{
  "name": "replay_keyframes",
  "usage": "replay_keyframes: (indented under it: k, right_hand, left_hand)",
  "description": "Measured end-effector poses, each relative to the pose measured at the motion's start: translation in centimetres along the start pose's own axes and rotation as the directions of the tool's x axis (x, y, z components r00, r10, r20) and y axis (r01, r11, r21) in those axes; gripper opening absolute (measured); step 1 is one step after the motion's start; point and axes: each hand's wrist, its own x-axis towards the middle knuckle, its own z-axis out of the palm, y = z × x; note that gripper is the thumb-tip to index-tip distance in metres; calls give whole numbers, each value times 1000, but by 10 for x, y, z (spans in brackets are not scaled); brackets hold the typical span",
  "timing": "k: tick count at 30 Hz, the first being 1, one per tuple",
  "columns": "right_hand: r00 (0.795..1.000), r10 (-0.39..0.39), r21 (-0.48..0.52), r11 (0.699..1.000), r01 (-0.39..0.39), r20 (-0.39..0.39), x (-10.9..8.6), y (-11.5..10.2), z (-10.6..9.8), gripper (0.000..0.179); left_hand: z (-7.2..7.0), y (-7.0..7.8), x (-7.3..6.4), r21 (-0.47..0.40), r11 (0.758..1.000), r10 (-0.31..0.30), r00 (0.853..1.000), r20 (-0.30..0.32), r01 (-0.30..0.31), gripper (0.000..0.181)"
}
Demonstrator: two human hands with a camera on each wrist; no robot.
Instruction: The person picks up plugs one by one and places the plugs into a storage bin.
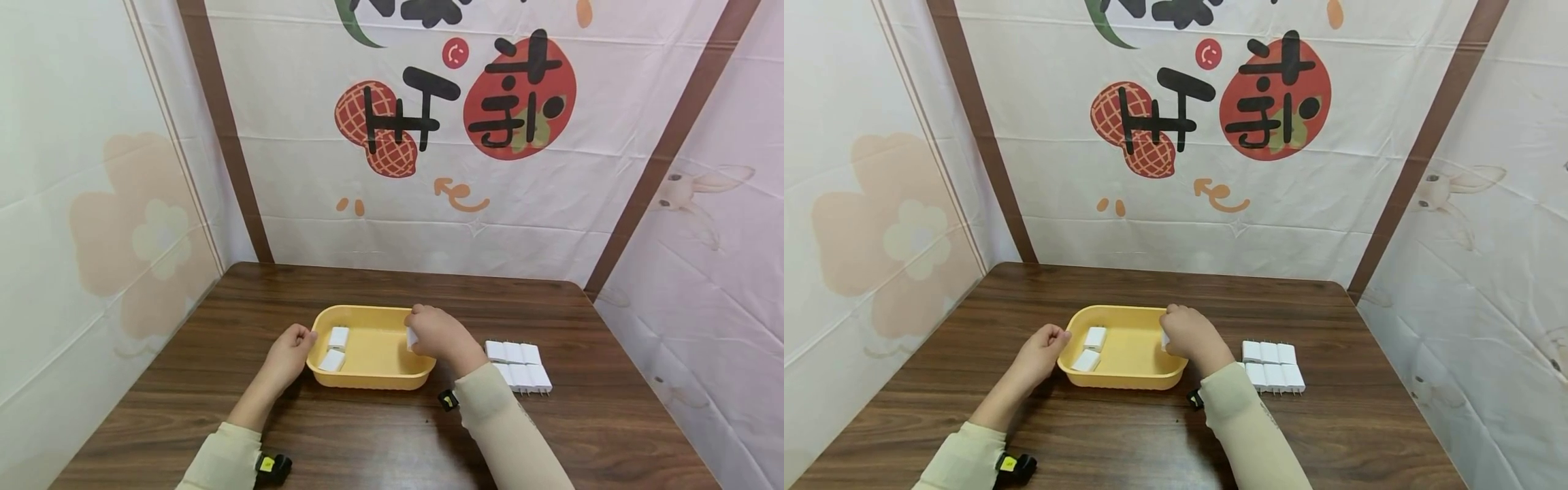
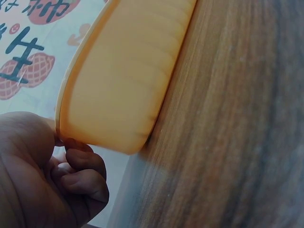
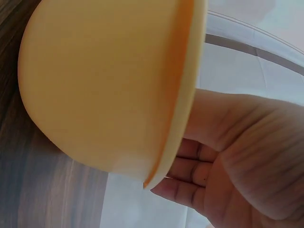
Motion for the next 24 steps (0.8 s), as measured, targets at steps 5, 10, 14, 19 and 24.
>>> replay_keyframes:
  k: [5,10,14,19,24]
  right_hand:
    - [1000,-7,-25,1000,8,1,6,0,2,24]
    - [1000,-11,-13,1000,11,9,9,-3,-1,24]
    - [1000,-8,-9,1000,8,18,11,-6,-3,25]
    - [1000,-21,-18,1000,21,9,17,-11,-3,24]
    - [999,-29,-13,999,29,13,24,-17,-4,23]
  left_hand:
    - [-2,-1,1,2,1000,-2,1000,0,2,27]
    - [-2,0,0,5,1000,0,1000,-1,0,27]
    - [-2,0,0,-3,1000,-2,1000,4,2,27]
    - [-2,1,-2,-13,1000,-6,1000,6,6,26]
    - [-3,2,-2,-8,1000,-9,1000,4,9,26]
